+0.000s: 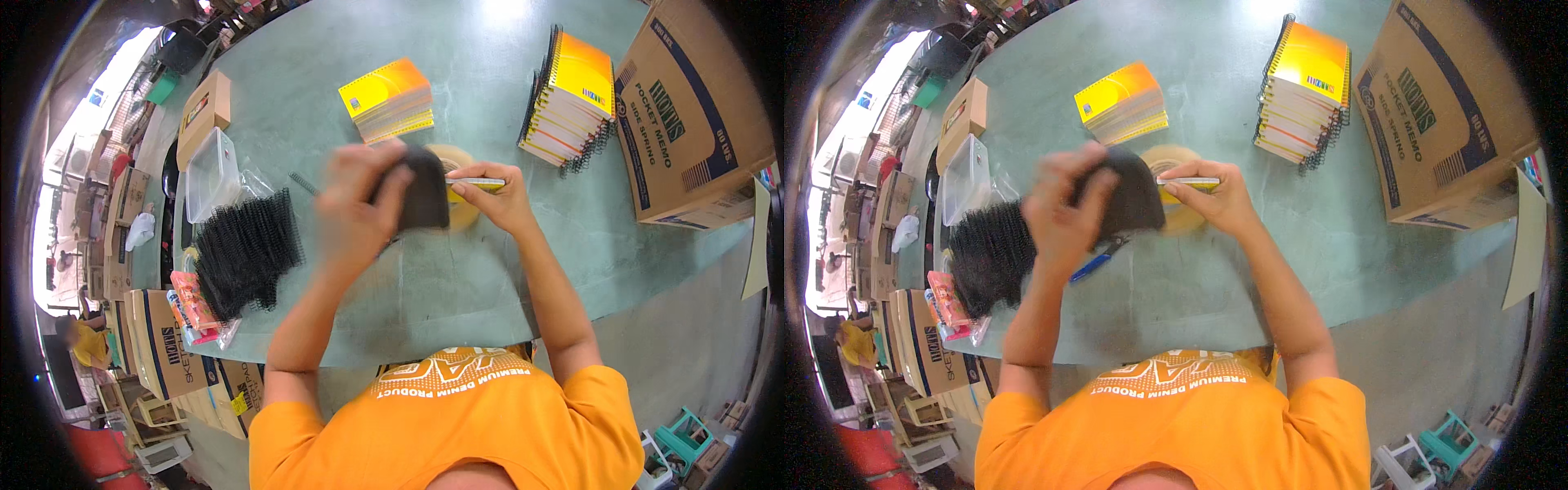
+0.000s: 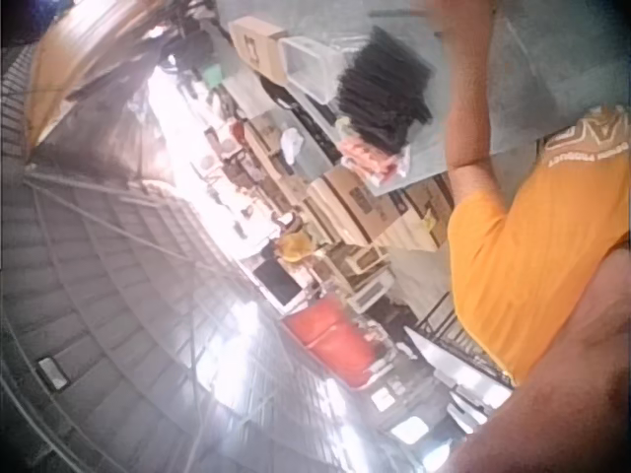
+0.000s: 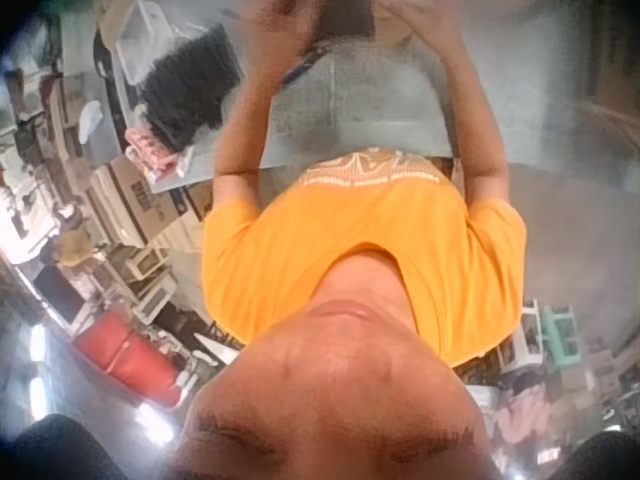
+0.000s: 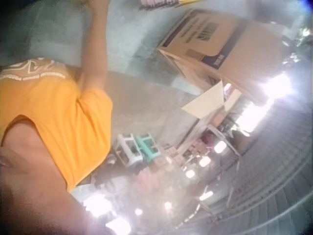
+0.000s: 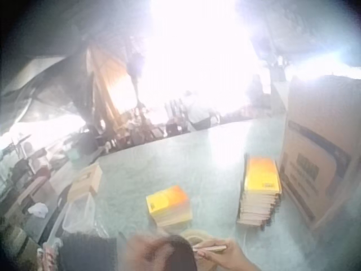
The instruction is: The person assembles spiral notebooks by threading a plastic coil through the pre-punched holes of notebook covers and pages, then uses pliers to cut the excess coil and crimp the ends.
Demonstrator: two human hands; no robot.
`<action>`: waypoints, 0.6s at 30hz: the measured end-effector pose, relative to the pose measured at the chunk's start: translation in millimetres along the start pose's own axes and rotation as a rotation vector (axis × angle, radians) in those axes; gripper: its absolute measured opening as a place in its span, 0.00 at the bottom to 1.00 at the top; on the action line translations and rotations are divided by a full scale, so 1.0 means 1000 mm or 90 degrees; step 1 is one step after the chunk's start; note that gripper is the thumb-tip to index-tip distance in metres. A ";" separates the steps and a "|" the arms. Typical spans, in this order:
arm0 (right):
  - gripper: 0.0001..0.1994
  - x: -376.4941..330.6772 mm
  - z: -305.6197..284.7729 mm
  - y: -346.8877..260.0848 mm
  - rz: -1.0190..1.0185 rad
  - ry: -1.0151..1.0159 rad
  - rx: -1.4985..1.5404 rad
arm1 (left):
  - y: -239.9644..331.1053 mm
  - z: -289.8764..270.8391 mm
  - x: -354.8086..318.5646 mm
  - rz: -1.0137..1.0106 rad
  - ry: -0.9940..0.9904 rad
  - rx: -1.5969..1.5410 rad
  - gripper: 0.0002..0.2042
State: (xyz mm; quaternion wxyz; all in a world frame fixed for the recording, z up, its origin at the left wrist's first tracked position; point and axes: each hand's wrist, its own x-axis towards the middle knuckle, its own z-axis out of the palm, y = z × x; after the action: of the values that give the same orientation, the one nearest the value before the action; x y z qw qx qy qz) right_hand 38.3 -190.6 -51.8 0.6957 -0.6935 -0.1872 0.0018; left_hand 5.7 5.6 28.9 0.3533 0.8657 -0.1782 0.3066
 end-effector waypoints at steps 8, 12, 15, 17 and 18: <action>0.12 -0.004 -0.003 0.003 -0.014 -0.017 0.028 | 0.002 0.004 0.008 -0.014 -0.025 -0.025 0.15; 0.13 -0.004 -0.005 0.008 0.034 -0.064 -0.003 | 0.004 0.013 -0.008 0.097 -0.265 0.097 0.13; 0.13 -0.007 -0.006 0.010 0.009 -0.063 -0.014 | 0.003 0.013 0.003 0.057 -0.094 -0.004 0.14; 0.13 -0.008 -0.006 0.012 0.005 -0.062 -0.029 | 0.009 0.010 0.010 -0.074 0.076 -0.049 0.15; 0.14 -0.007 -0.005 0.013 0.007 -0.063 -0.034 | 0.011 0.012 0.005 -0.004 -0.048 -0.013 0.14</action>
State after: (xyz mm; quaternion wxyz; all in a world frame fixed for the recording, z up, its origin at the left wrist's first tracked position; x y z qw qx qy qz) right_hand 36.9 -197.1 -66.2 0.6670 -0.7117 -0.2176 0.0345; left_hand 9.0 -10.8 31.1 0.3564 0.8734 -0.1921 0.2708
